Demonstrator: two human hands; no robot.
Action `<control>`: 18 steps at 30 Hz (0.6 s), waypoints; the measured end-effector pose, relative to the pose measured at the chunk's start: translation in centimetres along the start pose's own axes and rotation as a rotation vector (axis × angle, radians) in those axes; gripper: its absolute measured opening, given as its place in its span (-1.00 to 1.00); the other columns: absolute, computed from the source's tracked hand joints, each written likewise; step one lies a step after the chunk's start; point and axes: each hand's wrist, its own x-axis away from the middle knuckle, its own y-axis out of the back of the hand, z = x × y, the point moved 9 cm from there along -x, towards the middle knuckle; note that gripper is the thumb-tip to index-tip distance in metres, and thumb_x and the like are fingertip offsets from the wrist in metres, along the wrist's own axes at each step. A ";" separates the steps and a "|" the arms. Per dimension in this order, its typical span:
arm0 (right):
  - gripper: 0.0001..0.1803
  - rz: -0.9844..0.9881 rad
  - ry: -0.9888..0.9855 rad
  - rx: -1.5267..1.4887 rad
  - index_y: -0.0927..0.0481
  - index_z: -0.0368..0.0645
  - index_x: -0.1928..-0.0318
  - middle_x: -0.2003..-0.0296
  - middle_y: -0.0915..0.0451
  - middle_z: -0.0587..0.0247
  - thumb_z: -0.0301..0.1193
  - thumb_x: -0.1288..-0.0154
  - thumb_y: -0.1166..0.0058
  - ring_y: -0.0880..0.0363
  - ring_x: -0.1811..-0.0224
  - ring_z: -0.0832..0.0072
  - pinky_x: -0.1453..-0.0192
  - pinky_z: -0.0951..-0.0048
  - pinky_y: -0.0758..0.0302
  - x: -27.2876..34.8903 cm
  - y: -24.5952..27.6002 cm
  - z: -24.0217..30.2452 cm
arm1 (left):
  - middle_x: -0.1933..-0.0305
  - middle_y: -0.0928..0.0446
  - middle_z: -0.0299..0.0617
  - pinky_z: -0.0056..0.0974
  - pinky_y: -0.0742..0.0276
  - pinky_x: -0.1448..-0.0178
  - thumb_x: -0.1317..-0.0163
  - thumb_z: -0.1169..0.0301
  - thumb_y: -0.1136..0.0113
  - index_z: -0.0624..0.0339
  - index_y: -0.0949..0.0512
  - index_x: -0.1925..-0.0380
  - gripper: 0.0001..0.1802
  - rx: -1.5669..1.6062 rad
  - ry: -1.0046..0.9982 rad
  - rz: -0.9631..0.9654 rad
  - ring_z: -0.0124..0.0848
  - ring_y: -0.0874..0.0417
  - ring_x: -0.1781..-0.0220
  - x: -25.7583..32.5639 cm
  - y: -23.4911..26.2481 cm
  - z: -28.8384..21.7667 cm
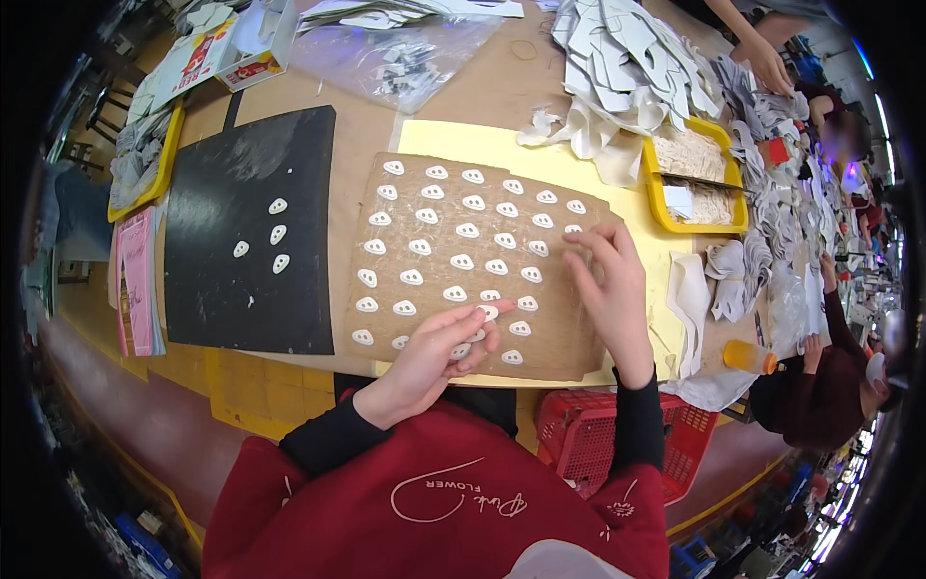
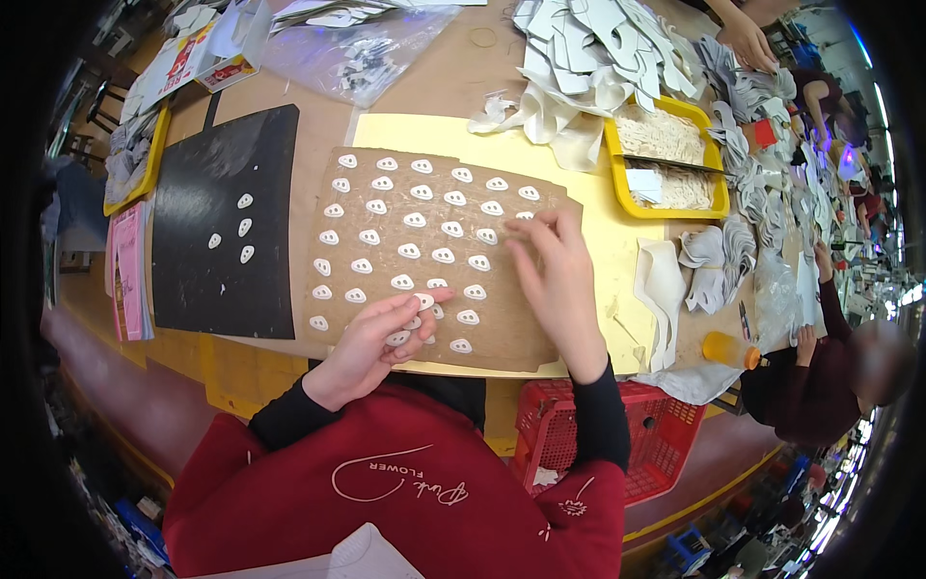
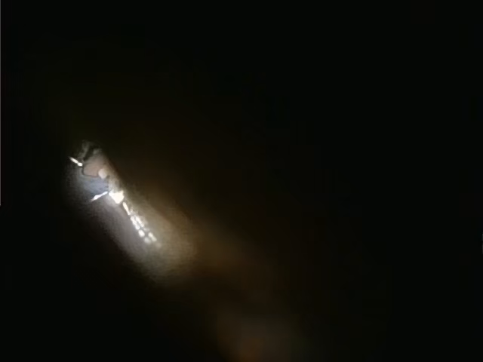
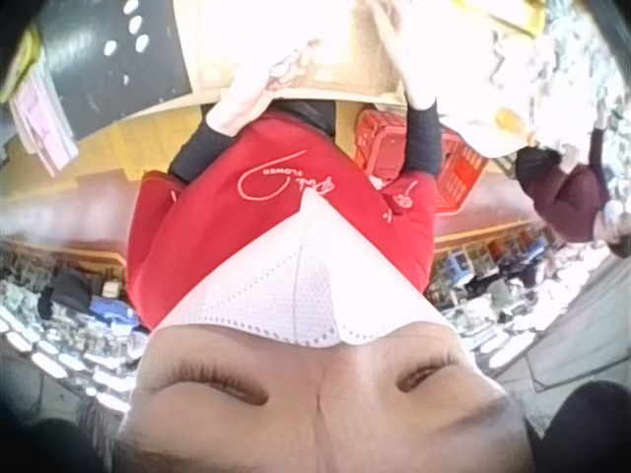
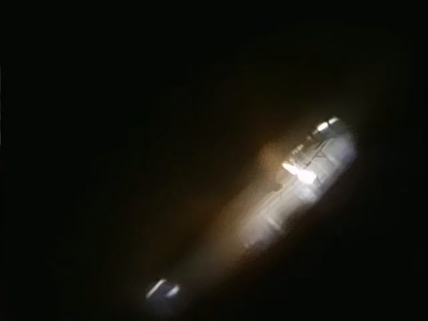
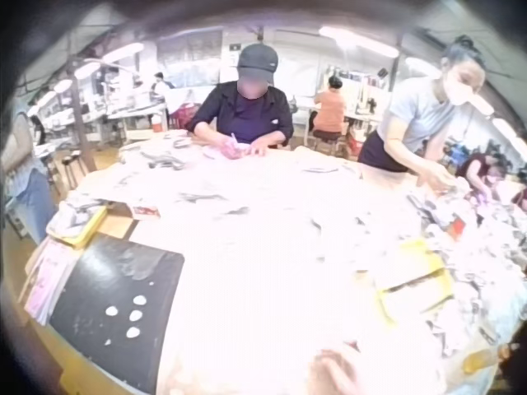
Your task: The person places small white skull-shaped pieces onto a brown board in a grid pattern. They then use a small bottle to apply liquid to a dark fabric piece and fold it around a small object. The person continues to arrange the skull pieces on the board.
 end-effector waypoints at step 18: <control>-0.82 0.545 -0.068 -1.013 -0.68 -0.31 0.13 0.22 -0.59 0.24 -0.64 -0.26 -0.15 -0.59 0.16 0.50 0.06 0.50 -0.52 5.4 -4.4 4.8 | 0.50 -0.25 -0.48 -0.54 -0.08 0.48 -0.50 0.15 0.01 0.20 -0.54 0.29 -0.65 0.135 0.260 0.384 -0.71 -0.16 0.55 0.8 -3.0 3.2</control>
